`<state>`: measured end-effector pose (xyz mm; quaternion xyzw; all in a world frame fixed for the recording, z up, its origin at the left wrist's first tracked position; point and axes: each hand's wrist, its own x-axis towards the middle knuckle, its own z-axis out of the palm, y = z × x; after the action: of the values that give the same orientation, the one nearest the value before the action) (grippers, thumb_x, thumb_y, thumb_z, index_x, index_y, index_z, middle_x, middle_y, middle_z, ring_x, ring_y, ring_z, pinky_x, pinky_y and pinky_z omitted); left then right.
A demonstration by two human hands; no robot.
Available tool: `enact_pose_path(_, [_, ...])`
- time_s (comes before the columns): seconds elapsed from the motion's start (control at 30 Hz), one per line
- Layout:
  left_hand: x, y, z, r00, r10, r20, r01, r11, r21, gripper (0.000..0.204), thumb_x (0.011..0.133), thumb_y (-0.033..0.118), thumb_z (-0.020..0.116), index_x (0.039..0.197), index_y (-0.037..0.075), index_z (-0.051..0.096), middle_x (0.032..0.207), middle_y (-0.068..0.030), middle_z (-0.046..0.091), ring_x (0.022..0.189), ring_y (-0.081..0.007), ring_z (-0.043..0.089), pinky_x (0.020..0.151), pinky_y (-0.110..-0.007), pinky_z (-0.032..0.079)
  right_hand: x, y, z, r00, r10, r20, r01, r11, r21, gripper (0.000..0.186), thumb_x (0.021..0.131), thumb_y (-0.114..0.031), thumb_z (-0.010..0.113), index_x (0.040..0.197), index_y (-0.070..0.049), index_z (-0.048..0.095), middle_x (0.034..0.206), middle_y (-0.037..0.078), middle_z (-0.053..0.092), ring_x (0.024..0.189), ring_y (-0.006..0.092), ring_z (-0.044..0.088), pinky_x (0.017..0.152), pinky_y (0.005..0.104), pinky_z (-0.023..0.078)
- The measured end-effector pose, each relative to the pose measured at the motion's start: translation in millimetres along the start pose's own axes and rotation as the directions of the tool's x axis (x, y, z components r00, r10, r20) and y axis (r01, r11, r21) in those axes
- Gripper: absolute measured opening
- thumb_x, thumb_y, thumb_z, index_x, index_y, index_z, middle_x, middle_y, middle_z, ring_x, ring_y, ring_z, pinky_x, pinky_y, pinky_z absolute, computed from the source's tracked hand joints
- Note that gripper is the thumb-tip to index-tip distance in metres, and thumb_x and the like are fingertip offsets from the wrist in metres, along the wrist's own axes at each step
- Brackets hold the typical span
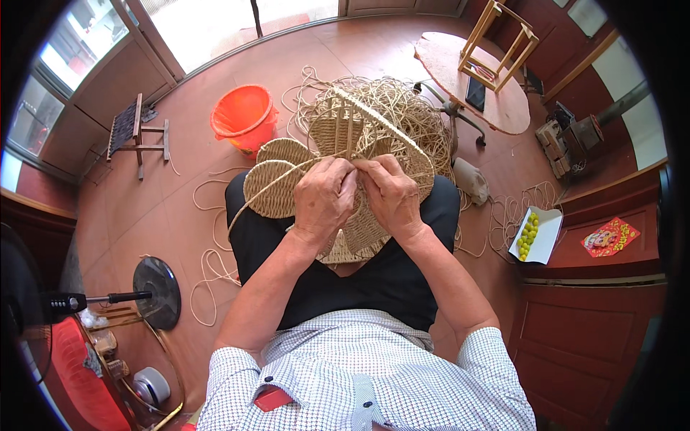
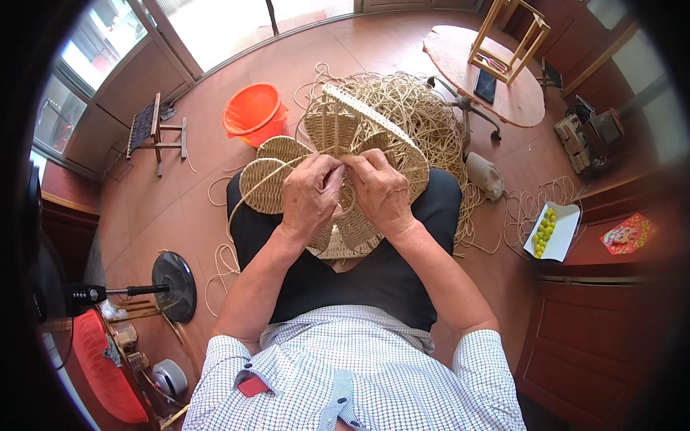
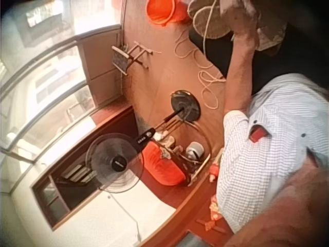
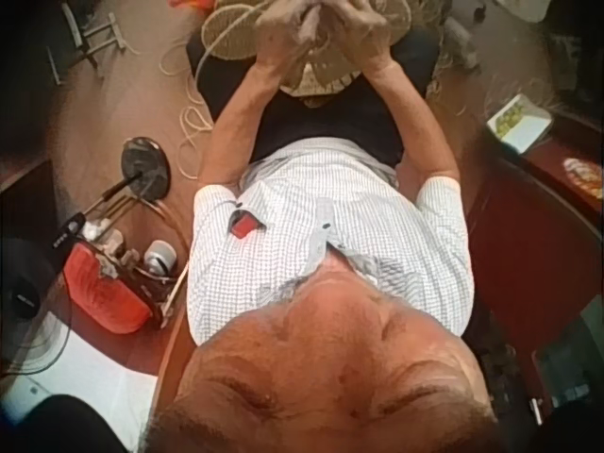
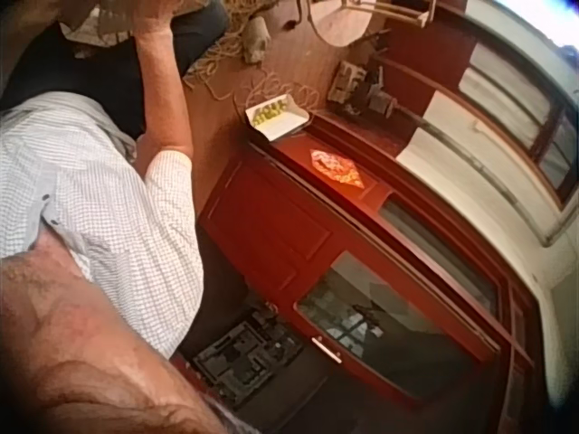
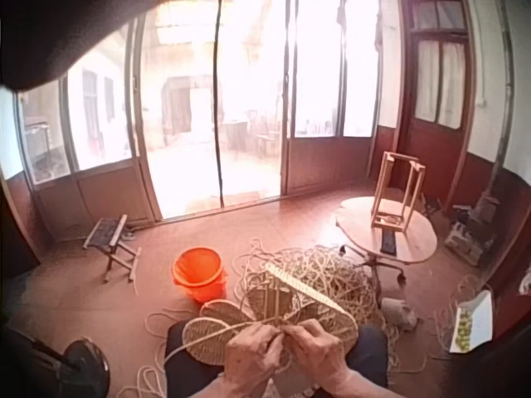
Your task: Manually weave a flower-shaped decorative straw basket using dried fibers.
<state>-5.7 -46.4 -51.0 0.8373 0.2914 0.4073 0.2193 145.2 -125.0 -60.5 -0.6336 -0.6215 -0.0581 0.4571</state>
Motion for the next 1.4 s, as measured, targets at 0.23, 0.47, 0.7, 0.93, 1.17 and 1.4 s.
enact_pose_path(0.23, [26.0,-2.6,-9.4,0.999,-0.02,-0.047,0.024,0.996,0.081,0.02,0.111,0.024,0.067,0.106,0.005,0.07,0.097,-0.0161,0.072,0.084,-0.0403,0.074,0.073,-0.049,0.059,2.8,-4.1,8.4,1.0,0.014,-0.016,-0.015,0.998,-0.068,0.008,0.102,-0.008,0.074,0.11,-0.007,0.076,0.099,0.012,0.07,0.083,0.0353,0.076,0.071,0.0452,0.061])
enact_pose_path(0.47, [46.3,0.5,6.4,0.998,0.001,0.055,-0.023,0.916,0.4,0.023,0.107,0.028,0.068,0.097,0.008,0.063,0.092,-0.015,0.073,0.082,-0.036,0.076,0.071,-0.046,0.062,-0.2,-2.8,12.1,1.0,0.015,-0.009,-0.016,0.988,-0.156,0.009,0.099,-0.012,0.075,0.096,-0.007,0.068,0.096,0.012,0.067,0.079,0.0357,0.075,0.069,0.0455,0.061])
enact_pose_path(0.7, [43.8,-4.4,-0.6,0.999,0.032,0.036,-0.041,0.955,0.295,0.017,0.104,0.022,0.068,0.098,0.007,0.064,0.086,-0.0135,0.071,0.079,-0.0365,0.074,0.068,-0.047,0.059,2.5,-5.6,17.3,0.998,0.059,0.001,-0.057,0.978,-0.199,0.01,0.097,-0.014,0.075,0.098,-0.006,0.069,0.097,0.013,0.068,0.079,0.0356,0.076,0.068,0.0453,0.062])
enact_pose_path(0.93, [20.7,-7.4,-10.4,0.997,0.024,0.078,-0.023,1.0,-0.013,0.023,0.102,0.004,0.07,0.124,0.003,0.075,0.1,-0.0177,0.069,0.089,-0.0386,0.073,0.079,-0.048,0.058,2.9,-6.4,22.4,0.988,0.147,-0.052,-0.151,0.986,-0.068,0.007,0.101,-0.013,0.072,0.103,-0.006,0.073,0.098,0.012,0.068,0.08,0.0363,0.076,0.069,0.0474,0.061])
enact_pose_path(1.17, [11.9,-11.9,-7.9,0.993,0.102,0.062,-0.107,0.991,0.082,0.022,0.1,0.002,0.073,0.121,0.003,0.074,0.106,-0.016,0.067,0.092,-0.0388,0.072,0.08,-0.048,0.058,-0.4,-11.7,22.1,0.988,0.153,-0.036,-0.154,0.988,-0.03,0.014,0.103,-0.006,0.07,0.114,-0.006,0.078,0.099,0.013,0.068,0.086,0.0364,0.074,0.074,0.0457,0.059])
enact_pose_path(1.4, [9.3,-14.7,-5.8,0.994,0.095,0.057,-0.098,0.994,0.044,0.02,0.1,0.002,0.073,0.12,0.003,0.073,0.106,-0.0161,0.067,0.093,-0.0386,0.072,0.079,-0.048,0.059,-4.0,-9.5,22.4,0.991,0.136,-0.003,-0.136,0.985,-0.107,0.017,0.101,-0.004,0.071,0.116,-0.006,0.078,0.097,0.013,0.066,0.086,0.0369,0.074,0.075,0.0469,0.059])
